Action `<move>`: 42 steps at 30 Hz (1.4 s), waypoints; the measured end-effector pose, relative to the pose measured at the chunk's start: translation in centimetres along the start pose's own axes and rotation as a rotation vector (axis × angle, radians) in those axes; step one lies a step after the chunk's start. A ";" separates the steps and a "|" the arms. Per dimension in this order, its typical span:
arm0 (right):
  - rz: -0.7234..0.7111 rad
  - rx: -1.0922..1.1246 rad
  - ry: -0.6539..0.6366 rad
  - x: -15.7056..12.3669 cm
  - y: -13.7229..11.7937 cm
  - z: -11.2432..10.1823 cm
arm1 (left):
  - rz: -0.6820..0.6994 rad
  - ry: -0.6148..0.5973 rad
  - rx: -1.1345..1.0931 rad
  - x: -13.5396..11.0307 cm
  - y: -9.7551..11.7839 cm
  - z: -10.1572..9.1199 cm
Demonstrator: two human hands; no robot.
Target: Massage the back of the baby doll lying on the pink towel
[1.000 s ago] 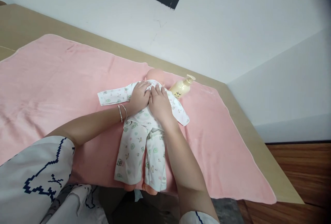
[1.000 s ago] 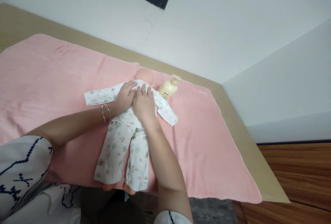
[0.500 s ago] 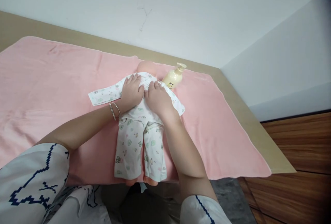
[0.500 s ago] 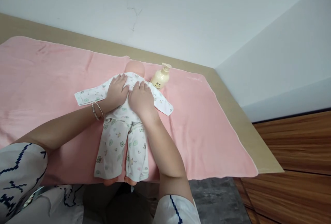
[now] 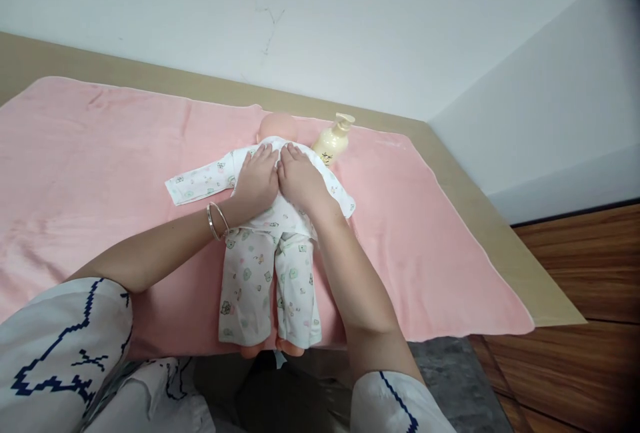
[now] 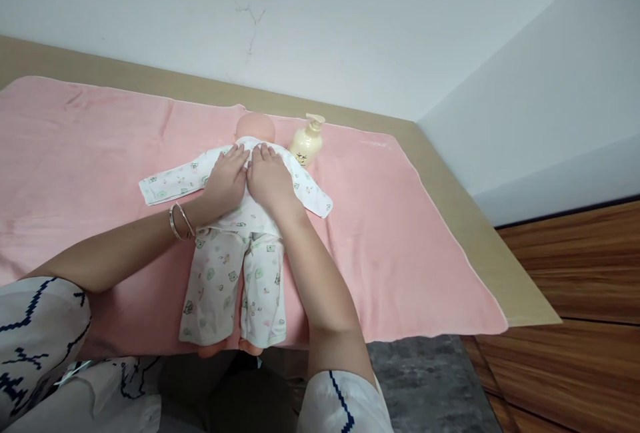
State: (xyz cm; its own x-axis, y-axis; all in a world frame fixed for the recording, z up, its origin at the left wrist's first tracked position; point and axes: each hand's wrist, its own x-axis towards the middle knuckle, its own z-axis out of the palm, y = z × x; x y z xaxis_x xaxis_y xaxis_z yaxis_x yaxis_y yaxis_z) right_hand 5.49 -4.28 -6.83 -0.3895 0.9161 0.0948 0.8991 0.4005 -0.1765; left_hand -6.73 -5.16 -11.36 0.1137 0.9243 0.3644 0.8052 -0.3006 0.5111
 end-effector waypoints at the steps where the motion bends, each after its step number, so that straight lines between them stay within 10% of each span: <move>1: 0.003 -0.039 -0.004 -0.6 -0.8 -0.3 | -0.036 -0.009 -0.033 0.6 -0.7 0.0; 7: -0.013 -0.141 -0.024 -2.7 -3.6 -1.4 | -0.096 0.020 -0.035 2.1 -2.7 0.4; 14: 0.188 0.059 0.142 0.9 -0.1 1.1 | 0.042 0.006 0.113 0.1 0.2 -0.4; 24: -0.049 -0.051 -0.001 -1.5 -1.9 -0.9 | 0.019 -0.014 0.044 2.9 -3.4 -0.5; 34: -0.032 0.131 0.026 1.7 1.9 0.8 | 0.104 -0.067 0.203 -0.9 0.9 -1.2; 42: -0.082 -0.073 -0.013 -1.2 -1.7 -1.1 | 0.070 -0.060 0.045 2.5 -3.0 -0.7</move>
State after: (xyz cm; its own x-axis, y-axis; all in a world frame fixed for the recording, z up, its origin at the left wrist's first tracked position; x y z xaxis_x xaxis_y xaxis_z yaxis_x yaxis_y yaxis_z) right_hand 4.71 -6.10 -5.54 -0.4644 0.8807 0.0931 0.8762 0.4722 -0.0967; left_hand -9.30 -2.14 -11.42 0.2039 0.9142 0.3503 0.8194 -0.3552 0.4500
